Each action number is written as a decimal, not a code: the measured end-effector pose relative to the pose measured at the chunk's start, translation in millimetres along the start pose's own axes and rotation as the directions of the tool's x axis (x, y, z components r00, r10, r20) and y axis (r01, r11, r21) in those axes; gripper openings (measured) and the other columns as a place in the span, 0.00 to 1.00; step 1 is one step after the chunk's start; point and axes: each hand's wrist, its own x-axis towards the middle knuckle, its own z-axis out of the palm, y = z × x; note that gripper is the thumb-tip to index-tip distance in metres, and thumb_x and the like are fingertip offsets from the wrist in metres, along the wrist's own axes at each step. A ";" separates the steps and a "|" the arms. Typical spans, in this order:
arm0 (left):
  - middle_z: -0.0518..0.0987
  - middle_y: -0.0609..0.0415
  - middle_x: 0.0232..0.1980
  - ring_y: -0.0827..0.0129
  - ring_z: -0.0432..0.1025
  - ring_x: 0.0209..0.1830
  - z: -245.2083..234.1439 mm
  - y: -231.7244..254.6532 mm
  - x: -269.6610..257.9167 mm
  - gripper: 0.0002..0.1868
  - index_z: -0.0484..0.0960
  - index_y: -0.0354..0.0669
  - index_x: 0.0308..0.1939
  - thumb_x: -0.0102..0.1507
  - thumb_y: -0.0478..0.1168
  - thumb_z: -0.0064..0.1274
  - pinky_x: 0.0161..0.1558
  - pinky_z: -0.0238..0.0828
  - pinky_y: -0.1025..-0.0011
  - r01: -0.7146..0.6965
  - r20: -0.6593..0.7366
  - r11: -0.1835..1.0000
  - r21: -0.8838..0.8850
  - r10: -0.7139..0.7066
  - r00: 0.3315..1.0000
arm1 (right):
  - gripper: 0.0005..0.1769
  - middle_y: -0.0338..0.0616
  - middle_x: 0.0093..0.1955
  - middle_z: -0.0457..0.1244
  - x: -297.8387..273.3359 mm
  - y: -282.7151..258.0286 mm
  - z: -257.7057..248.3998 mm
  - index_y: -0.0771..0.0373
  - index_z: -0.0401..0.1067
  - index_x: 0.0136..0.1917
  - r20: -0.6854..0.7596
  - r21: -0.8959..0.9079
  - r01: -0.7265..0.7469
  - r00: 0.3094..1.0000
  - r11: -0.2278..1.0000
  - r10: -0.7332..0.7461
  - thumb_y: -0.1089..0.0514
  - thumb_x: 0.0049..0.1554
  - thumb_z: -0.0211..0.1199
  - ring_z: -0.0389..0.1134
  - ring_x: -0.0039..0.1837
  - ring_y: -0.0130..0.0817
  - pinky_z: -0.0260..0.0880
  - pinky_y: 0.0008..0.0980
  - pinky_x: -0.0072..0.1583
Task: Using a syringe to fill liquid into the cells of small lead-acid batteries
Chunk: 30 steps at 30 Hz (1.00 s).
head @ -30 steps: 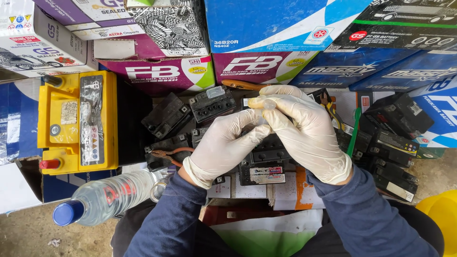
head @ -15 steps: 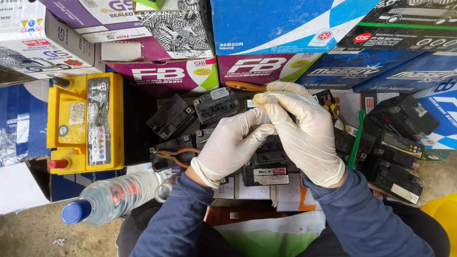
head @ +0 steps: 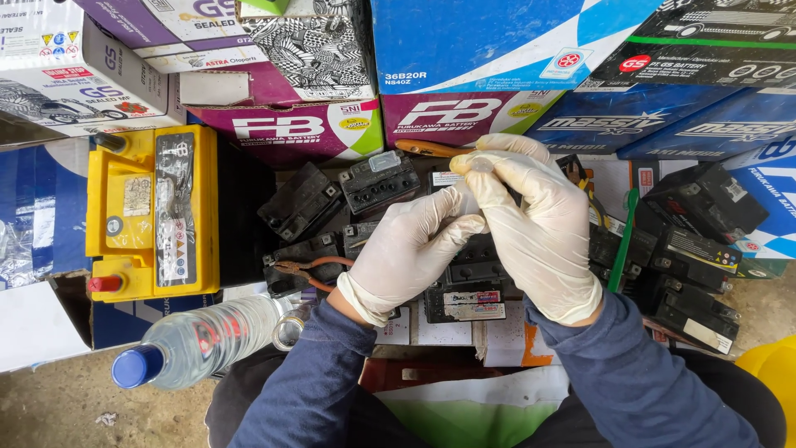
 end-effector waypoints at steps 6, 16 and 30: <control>0.83 0.54 0.55 0.72 0.76 0.53 0.1 2.9 -0.3 0.14 0.77 0.39 0.59 0.73 0.42 0.45 0.59 0.72 0.68 0.000 0.038 0.996 -0.087 0.003 0.999 | 0.11 0.48 0.55 0.67 7.9 -8.8 -4.5 0.69 0.79 0.54 -0.031 -0.011 0.017 0.999 1.000 -0.017 0.65 0.67 0.56 0.68 0.61 0.38 0.68 0.34 0.65; 0.84 0.54 0.57 0.67 0.79 0.56 -0.1 1.3 -1.2 0.16 0.78 0.44 0.60 0.73 0.45 0.46 0.59 0.72 0.68 0.029 0.052 0.999 -0.039 -0.027 0.998 | 0.09 0.48 0.52 0.69 17.0 -12.3 -6.7 0.69 0.78 0.52 -0.059 0.018 0.041 0.997 0.999 -0.040 0.67 0.67 0.56 0.70 0.58 0.39 0.69 0.35 0.63; 0.84 0.57 0.56 0.70 0.80 0.53 -0.2 1.4 -1.7 0.13 0.80 0.47 0.57 0.73 0.44 0.46 0.59 0.74 0.72 0.020 0.063 0.999 -0.026 -0.018 0.998 | 0.11 0.44 0.45 0.72 29.5 -34.5 -13.6 0.66 0.78 0.54 -0.077 0.137 -0.150 0.984 0.979 0.162 0.60 0.68 0.56 0.73 0.45 0.28 0.75 0.24 0.51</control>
